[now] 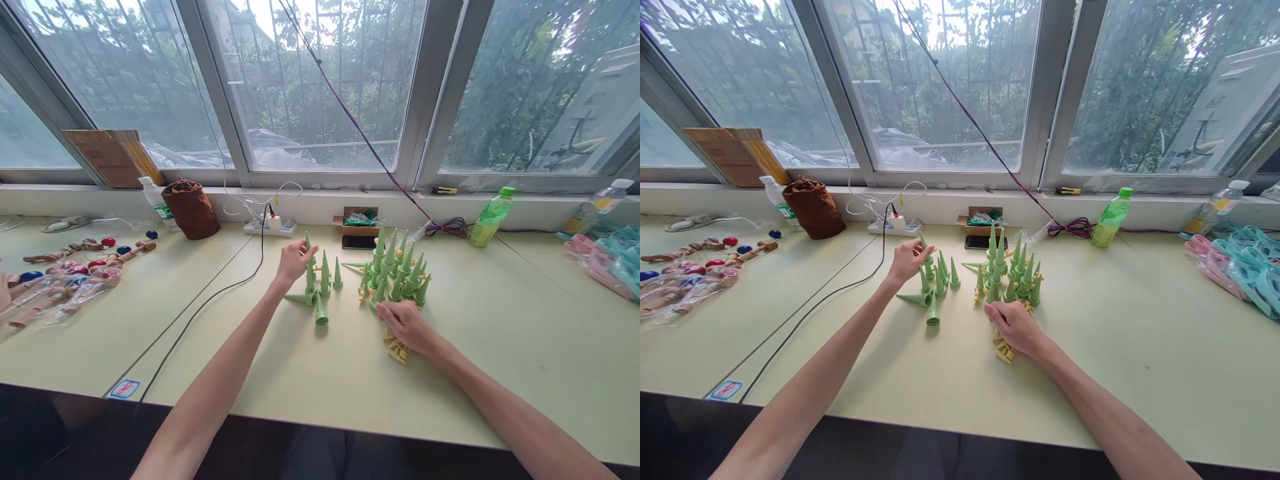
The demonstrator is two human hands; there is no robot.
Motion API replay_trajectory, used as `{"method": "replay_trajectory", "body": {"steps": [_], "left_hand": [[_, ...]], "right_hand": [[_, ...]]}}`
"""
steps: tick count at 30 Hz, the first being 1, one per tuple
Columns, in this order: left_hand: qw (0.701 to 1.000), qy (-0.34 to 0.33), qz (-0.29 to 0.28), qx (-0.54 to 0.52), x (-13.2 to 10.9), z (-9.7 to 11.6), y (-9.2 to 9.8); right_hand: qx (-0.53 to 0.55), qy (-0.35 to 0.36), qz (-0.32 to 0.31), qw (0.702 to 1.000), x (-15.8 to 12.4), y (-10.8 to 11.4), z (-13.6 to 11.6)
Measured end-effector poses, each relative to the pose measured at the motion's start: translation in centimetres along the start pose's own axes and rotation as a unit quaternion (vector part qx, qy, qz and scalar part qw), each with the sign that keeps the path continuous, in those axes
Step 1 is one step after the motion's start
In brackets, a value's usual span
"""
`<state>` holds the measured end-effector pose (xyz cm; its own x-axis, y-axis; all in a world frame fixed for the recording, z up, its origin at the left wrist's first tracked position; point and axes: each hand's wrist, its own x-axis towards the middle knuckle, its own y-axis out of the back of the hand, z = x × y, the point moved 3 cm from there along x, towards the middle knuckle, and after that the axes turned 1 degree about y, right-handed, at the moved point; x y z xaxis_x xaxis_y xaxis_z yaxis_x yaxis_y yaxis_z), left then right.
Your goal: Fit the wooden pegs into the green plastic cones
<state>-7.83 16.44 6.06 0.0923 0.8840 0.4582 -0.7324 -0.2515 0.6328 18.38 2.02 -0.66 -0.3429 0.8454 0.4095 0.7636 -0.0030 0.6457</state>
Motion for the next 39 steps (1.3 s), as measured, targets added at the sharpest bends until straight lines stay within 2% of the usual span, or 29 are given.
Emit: {"method": "replay_trajectory", "body": {"steps": [13, 19, 25, 30, 33, 34, 36, 39], "left_hand": [[0.994, -0.002, -0.07, -0.081, 0.2, 0.0, -0.4], [0.981, 0.005, -0.123, -0.152, 0.2, 0.0, -0.8], [0.97, 0.018, -0.134, -0.2, 0.0, -0.7, -0.6], [0.969, 0.027, -0.099, -0.225, 0.1, -1.0, -0.2], [0.97, 0.034, -0.059, -0.233, 0.1, -1.0, 0.7], [0.97, 0.039, -0.037, -0.235, -0.1, -1.0, 1.2], [0.974, 0.058, 0.047, -0.214, -0.9, -0.8, 2.6], [0.98, 0.048, 0.13, -0.144, -3.3, 0.4, 4.5]], "right_hand": [[-0.01, -0.002, 0.0, 1.0, 0.0, 0.1, -0.1], [-0.011, -0.003, 0.001, 1.0, 0.0, 0.0, 0.0], [-0.009, -0.003, 0.001, 1.0, 0.2, 0.0, -0.2], [-0.005, -0.005, 0.005, 1.0, 0.3, 0.1, -0.3], [-0.002, -0.001, 0.018, 1.0, 0.5, 0.2, -0.3], [-0.001, 0.001, 0.022, 1.0, 0.5, 0.3, -0.2], [-0.001, 0.0, 0.03, 1.0, 0.6, 0.3, -0.2], [0.003, 0.0, 0.033, 0.999, 0.8, 0.4, -0.3]]}}
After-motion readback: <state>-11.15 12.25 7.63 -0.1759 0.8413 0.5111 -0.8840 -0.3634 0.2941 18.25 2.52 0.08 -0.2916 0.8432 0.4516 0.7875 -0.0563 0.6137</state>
